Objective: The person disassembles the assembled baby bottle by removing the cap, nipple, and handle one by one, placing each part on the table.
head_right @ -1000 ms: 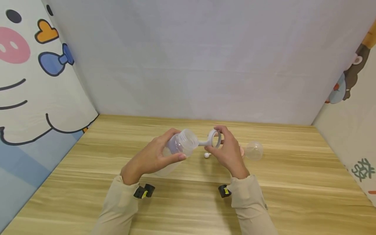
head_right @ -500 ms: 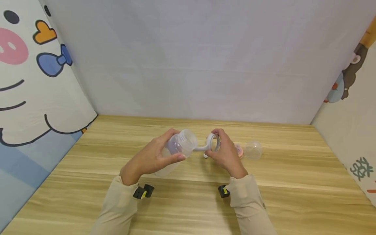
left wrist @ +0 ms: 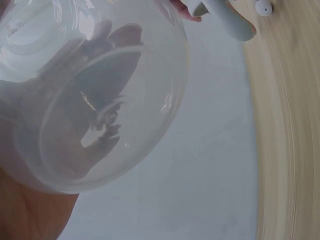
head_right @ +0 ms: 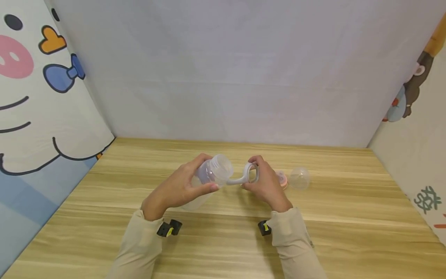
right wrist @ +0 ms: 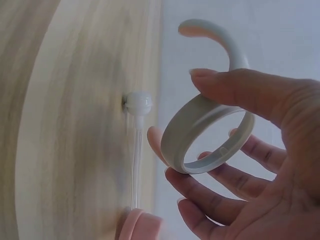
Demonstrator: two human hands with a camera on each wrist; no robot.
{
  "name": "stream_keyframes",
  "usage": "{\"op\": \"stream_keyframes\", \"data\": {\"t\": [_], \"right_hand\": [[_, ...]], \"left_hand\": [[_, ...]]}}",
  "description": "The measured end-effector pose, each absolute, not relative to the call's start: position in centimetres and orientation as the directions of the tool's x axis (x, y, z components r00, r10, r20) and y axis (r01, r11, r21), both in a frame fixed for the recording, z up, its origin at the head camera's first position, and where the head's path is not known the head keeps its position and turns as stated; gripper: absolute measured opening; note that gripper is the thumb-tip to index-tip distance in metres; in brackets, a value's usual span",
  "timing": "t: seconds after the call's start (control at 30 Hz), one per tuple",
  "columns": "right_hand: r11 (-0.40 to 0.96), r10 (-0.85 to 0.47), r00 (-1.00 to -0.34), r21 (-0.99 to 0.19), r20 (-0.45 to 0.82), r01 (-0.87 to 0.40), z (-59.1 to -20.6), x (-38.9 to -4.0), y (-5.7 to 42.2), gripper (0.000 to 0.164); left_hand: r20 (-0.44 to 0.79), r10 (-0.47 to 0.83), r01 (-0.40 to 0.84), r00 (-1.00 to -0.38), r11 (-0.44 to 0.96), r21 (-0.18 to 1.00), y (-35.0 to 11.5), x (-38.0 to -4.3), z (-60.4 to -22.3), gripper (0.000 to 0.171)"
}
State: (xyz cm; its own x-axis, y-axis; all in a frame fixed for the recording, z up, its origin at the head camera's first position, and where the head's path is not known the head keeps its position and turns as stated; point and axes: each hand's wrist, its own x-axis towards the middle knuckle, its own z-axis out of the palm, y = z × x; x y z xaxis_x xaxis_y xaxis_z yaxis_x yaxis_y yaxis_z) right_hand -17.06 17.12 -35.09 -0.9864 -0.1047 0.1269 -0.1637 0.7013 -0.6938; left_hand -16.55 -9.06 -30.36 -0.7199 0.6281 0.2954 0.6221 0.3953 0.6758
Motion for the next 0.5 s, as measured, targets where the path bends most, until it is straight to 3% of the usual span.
{"op": "stream_keyframes", "data": {"t": [0.5], "right_hand": [[0.764, -0.111, -0.984, -0.621, 0.138, -0.173, -35.58, -17.21, 17.01, 0.073]], "left_hand": [[0.288, 0.636, 0.617, -0.716, 0.385, 0.686, -9.03, -16.57, -30.39, 0.052]]}}
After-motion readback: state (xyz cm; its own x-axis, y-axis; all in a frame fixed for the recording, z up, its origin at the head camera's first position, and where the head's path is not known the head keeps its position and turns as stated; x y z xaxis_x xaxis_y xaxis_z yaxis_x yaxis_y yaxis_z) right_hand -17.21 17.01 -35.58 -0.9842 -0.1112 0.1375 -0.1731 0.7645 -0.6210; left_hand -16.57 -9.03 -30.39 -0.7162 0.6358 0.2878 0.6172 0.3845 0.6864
